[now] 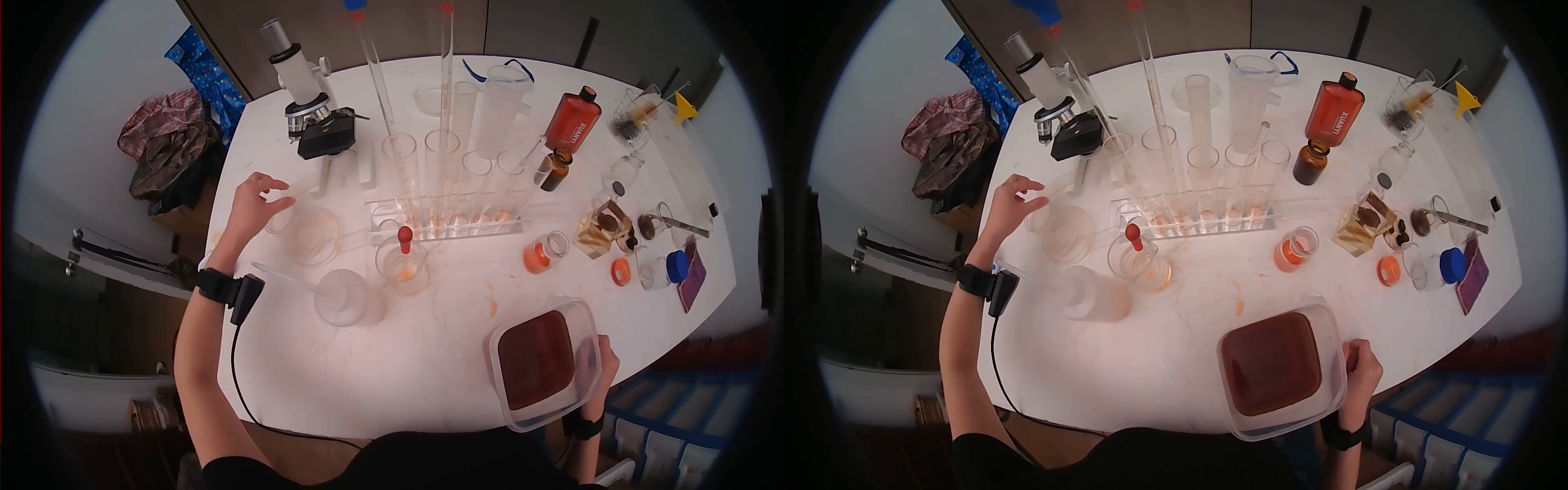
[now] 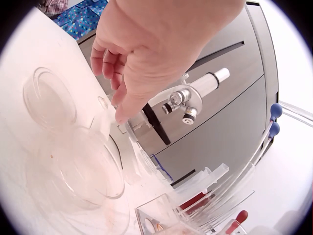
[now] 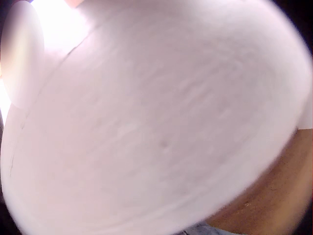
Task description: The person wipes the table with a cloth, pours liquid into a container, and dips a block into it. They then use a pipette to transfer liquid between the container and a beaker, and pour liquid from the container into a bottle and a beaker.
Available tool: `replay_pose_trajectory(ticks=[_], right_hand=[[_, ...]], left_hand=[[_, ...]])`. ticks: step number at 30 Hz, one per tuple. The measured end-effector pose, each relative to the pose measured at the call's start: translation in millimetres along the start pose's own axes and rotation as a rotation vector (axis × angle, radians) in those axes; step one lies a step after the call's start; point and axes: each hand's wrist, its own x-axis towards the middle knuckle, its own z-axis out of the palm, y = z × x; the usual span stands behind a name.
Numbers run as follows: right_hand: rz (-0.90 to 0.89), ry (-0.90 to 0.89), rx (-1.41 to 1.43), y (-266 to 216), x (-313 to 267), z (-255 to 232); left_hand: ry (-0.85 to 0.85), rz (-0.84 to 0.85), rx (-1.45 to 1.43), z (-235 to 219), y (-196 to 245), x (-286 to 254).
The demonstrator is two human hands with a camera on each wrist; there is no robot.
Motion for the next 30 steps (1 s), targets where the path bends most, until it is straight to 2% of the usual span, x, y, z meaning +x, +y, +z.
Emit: replay_pose_trajectory(ticks=[1, 3, 8, 13, 15, 16, 18, 22, 27, 30], right_hand=[[-0.005, -0.001, 0.007, 0.3, 0.2, 1.8], [-0.105, 0.110, 0.078, 0.8, -0.1, 5.9], [-0.148, 0.090, 0.147, 0.6, 0.9, 2.7], [-0.164, 0.034, 0.191, 6.2, -1.7, 2.1], [-0.206, 0.025, 0.186, 7.7, -3.3, -0.1], [-0.197, 0.018, 0.190, 8.5, -4.4, -0.1], [-0.230, 0.032, 0.279, 7.8, -7.1, -0.7], [-0.289, 0.067, 0.256, 6.4, -7.8, -3.9], [-0.275, 0.111, 0.316, 13.2, -8.6, -1.5], [-0.299, 0.123, 0.348, 14.5, -8.9, -1.2]], left_hand=[[0.013, -0.014, -0.004, -9.1, 3.1, -12.1], [0.026, -0.026, -0.002, -27.0, 8.4, -36.8], [0.166, -0.133, -0.064, -77.4, 29.7, -115.0], [0.235, -0.130, -0.131, -111.2, 93.8, -181.7], [0.206, -0.025, -0.150, -103.6, 127.3, -194.4], [0.196, -0.027, -0.143, -96.0, 143.0, -197.6], [0.094, 0.066, -0.224, -76.4, 174.4, -195.9], [-0.034, 0.199, -0.243, -34.5, 228.9, -185.6], [-0.179, 0.412, -0.169, -4.9, 272.5, -161.7], [-0.257, 0.446, -0.026, 0.5, 287.9, -143.3]])
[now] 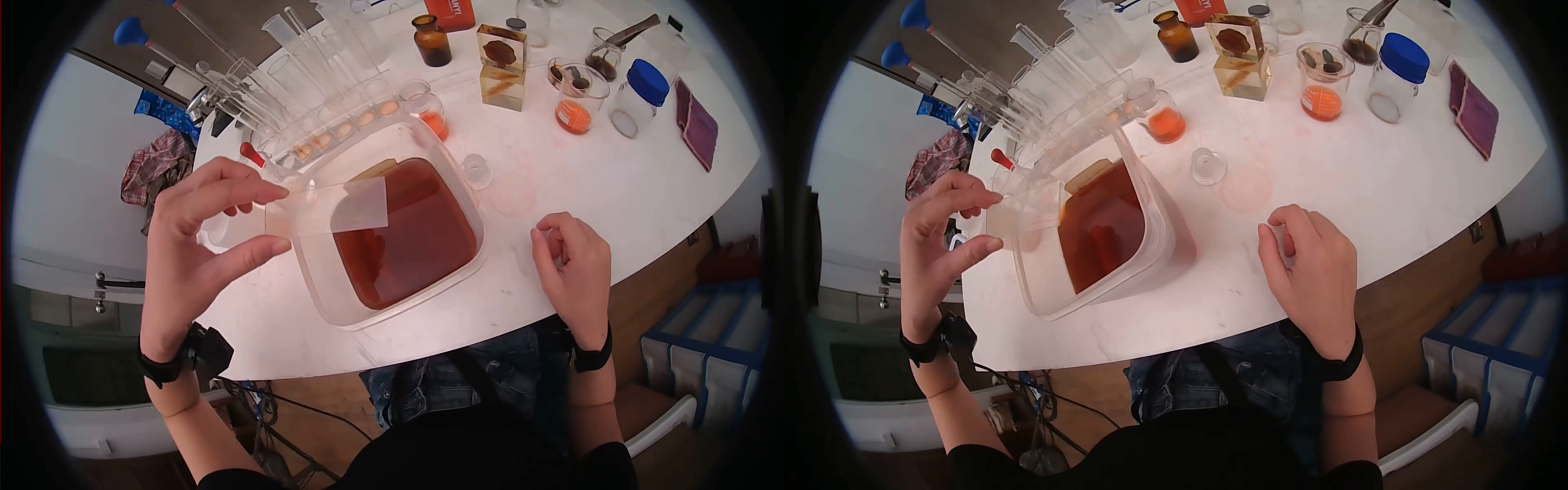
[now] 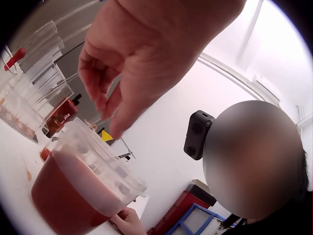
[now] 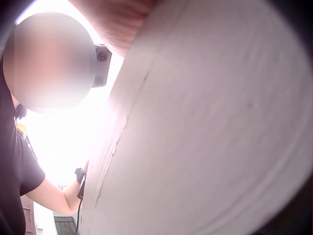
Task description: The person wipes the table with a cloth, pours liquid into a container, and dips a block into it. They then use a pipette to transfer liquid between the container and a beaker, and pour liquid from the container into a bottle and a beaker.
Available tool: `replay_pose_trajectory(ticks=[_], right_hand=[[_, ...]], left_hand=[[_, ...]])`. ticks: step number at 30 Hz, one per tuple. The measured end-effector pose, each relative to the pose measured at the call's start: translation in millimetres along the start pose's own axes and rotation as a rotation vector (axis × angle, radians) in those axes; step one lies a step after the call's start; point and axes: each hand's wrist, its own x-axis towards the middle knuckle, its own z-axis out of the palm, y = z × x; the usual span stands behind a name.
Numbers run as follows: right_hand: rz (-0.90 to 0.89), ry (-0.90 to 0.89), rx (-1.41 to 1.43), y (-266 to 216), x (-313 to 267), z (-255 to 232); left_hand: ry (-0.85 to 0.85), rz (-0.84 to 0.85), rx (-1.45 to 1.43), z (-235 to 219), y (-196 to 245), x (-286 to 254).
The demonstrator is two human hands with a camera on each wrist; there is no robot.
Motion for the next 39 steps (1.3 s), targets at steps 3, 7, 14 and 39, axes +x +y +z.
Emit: replay_pose_trajectory(ticks=[3, 7, 14, 39], right_hand=[[0.007, -0.003, 0.033, 0.9, 0.5, -0.3], [0.013, -0.024, 0.048, 0.5, 0.9, -1.7], [0.025, -0.019, 0.057, -1.3, 1.0, -2.2], [0.052, -0.015, 0.075, -1.8, 0.4, -0.1]], left_hand=[[-0.046, 0.087, 0.089, -1.0, 4.2, 15.8], [-0.135, 0.157, 0.194, 4.3, 13.7, 25.0], [-0.196, 0.242, 0.294, 16.1, 15.8, 34.7], [-0.150, 0.274, 0.342, 18.6, 12.1, 32.4]])
